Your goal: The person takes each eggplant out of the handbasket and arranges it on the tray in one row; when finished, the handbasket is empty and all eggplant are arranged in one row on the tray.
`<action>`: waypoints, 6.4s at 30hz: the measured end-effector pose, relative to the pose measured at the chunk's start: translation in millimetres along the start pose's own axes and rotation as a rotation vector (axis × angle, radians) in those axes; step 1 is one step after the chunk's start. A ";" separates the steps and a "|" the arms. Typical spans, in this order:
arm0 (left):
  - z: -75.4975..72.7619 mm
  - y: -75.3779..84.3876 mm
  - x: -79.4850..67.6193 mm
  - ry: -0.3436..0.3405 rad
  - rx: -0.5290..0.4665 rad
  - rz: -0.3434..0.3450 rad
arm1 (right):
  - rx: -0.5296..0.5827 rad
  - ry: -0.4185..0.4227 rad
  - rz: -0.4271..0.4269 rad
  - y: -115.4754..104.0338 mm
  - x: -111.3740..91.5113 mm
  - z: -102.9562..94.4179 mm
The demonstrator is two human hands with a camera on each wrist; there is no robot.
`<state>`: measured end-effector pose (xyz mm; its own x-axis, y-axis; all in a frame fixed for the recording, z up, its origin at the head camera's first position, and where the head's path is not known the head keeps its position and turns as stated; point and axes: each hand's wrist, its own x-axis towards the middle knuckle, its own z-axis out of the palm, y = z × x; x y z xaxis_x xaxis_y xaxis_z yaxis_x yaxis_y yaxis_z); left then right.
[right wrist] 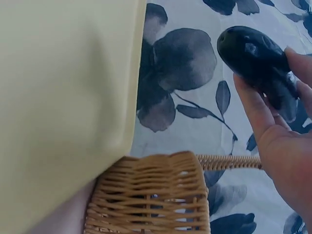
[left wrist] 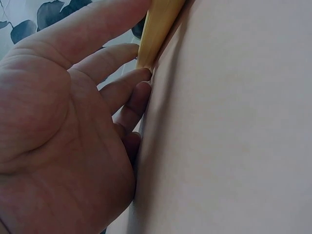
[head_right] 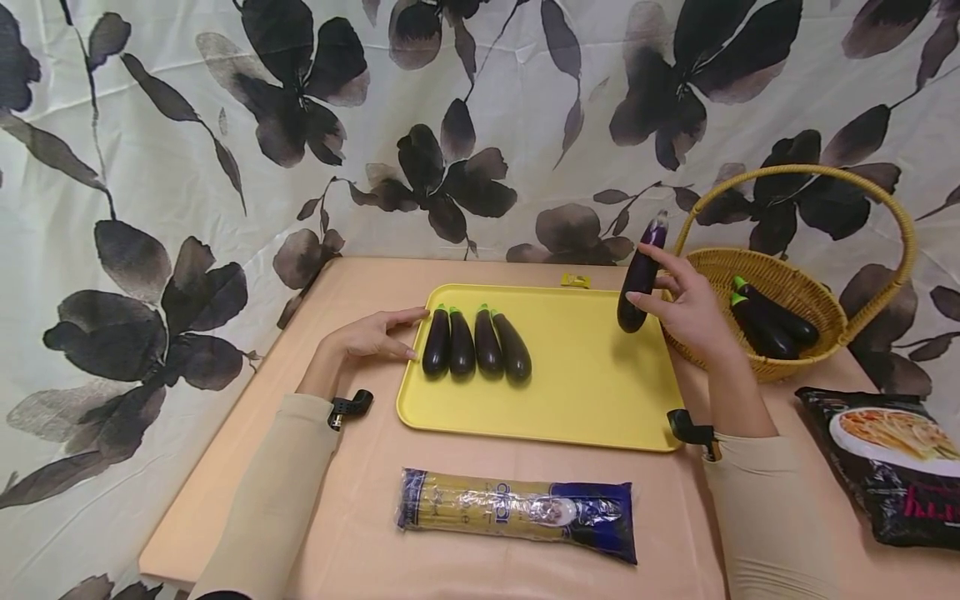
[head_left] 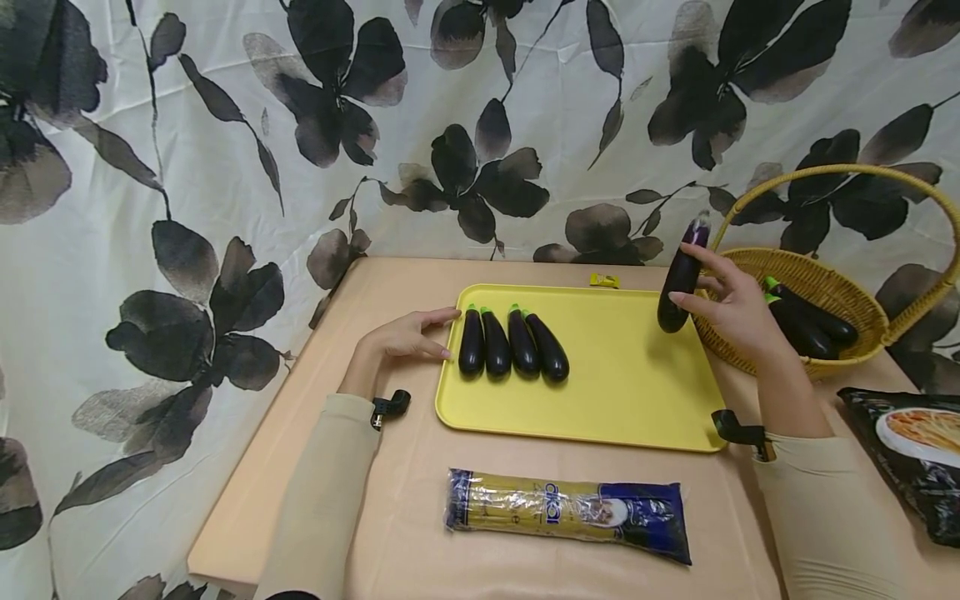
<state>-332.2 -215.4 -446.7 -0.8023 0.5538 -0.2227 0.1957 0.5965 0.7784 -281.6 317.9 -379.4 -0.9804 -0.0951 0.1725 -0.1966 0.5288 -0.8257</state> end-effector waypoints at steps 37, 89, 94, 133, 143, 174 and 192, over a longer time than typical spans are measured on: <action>-4.7 -1.8 3.2 -0.006 0.008 0.007 | -0.019 -0.413 -0.163 -17.6 6.9 68.7; -10.4 -9.2 9.5 -0.018 -0.012 0.018 | -0.090 -0.722 -0.012 -13.8 25.7 114.9; -6.4 -8.4 6.2 -0.007 -0.007 0.021 | -0.097 -0.713 -0.021 -8.6 22.3 115.0; 4.5 -6.7 1.4 0.014 0.023 0.044 | 0.003 -0.194 -0.112 -17.5 7.6 57.4; 5.2 -4.8 0.7 0.010 0.016 0.054 | -0.043 -0.013 -0.064 -9.0 1.2 29.7; 7.1 -8.4 3.5 0.018 0.004 0.025 | -0.108 0.152 0.134 48.5 10.3 -19.5; 8.6 -9.0 4.1 0.023 -0.014 0.025 | -0.164 0.119 0.263 90.2 24.0 -34.6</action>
<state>-332.5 -213.5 -459.7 -0.8097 0.5552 -0.1899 0.2082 0.5744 0.7916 -322.4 392.5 -431.2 -0.9870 0.1569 0.0341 0.0775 0.6518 -0.7544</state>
